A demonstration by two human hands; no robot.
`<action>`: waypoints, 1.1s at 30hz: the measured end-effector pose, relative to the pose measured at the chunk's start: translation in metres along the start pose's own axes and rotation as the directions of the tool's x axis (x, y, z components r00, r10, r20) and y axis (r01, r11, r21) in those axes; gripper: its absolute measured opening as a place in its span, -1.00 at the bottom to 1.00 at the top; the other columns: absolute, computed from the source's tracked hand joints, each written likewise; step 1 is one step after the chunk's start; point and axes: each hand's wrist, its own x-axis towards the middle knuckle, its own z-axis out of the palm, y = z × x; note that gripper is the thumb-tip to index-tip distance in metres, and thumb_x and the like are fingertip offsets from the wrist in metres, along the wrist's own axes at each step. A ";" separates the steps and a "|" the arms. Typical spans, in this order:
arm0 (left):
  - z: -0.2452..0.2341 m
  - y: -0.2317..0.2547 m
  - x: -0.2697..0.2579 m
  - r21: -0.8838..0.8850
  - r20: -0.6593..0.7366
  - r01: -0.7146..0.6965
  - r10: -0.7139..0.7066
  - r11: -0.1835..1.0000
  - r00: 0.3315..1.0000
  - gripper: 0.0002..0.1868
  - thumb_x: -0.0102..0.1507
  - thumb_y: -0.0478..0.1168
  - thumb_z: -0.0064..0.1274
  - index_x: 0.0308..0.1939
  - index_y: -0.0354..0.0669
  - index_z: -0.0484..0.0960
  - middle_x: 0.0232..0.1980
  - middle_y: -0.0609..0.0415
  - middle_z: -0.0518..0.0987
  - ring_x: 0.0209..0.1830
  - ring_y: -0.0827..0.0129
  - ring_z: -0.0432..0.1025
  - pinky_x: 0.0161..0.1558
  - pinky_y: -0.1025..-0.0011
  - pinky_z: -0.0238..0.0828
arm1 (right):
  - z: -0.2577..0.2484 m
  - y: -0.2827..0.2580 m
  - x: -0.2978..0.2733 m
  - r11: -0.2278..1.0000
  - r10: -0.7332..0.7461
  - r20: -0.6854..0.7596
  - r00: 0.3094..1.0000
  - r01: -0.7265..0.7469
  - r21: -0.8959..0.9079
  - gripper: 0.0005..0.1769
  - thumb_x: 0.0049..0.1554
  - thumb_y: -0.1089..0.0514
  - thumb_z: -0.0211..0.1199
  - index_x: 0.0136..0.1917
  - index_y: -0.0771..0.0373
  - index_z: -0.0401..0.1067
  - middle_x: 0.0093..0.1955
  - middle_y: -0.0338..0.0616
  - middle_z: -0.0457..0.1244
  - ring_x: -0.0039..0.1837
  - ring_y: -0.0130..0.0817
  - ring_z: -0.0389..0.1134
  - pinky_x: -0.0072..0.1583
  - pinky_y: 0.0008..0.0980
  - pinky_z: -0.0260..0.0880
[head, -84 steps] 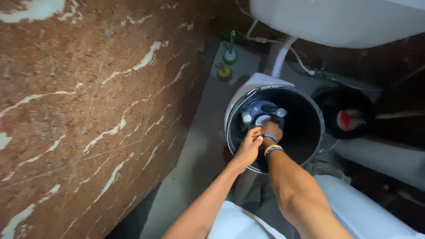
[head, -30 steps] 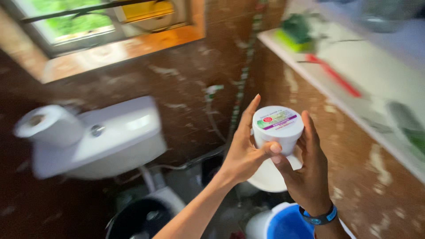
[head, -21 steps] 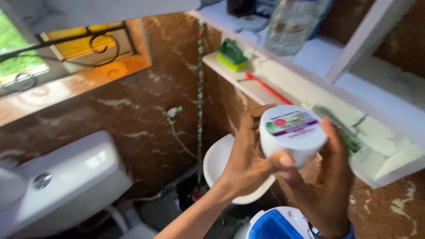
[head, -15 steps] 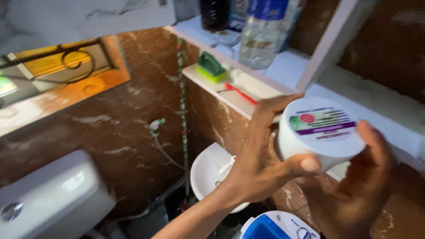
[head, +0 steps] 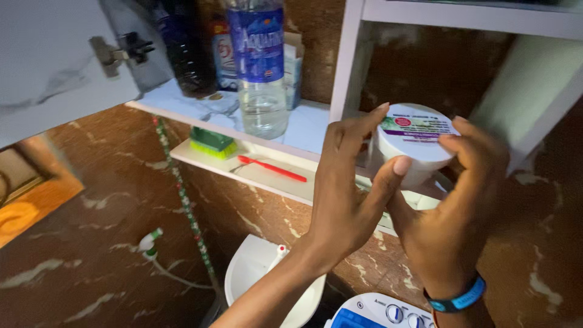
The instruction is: The person takes bottles, a tub, and a packet from a bucket and puts them into a bathroom cabinet. The person then washes and wrings a piece of cloth in a pot of water and picks up the bucket.
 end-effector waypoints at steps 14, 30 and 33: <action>0.010 -0.018 0.007 0.071 0.037 -0.049 0.047 0.996 0.998 -0.55 0.48 -0.24 0.04 0.46 -0.09 0.40 0.46 -0.24 0.39 0.39 -0.09 0.40 0.36 0.17 0.46 | 0.006 -0.014 0.014 0.981 0.187 0.069 0.980 -0.182 -0.075 -0.45 0.23 0.06 0.30 0.32 0.43 0.21 0.45 0.40 0.14 0.39 0.24 0.28 0.16 -0.05 0.42; 0.017 -0.025 0.008 0.134 -0.004 -0.011 0.011 0.991 1.000 -0.63 0.32 -0.45 0.02 0.19 -0.09 0.55 0.21 -0.11 0.45 0.24 -0.01 0.47 0.20 0.22 0.52 | 0.011 0.014 -0.012 0.962 -0.003 0.140 0.990 0.041 -0.271 -0.26 0.21 0.26 0.32 0.59 0.34 0.16 0.34 0.20 0.15 0.36 0.09 0.22 0.28 -0.02 0.33; 0.018 -0.024 0.006 0.142 -0.034 -0.078 0.084 0.987 0.996 -0.64 0.35 -0.46 0.01 0.20 -0.09 0.54 0.25 -0.10 0.46 0.35 -0.04 0.45 0.27 0.21 0.50 | 0.009 0.014 -0.012 0.967 -0.004 0.157 0.988 0.044 -0.249 -0.25 0.20 0.27 0.32 0.59 0.37 0.16 0.32 0.21 0.15 0.34 0.09 0.22 0.26 -0.03 0.33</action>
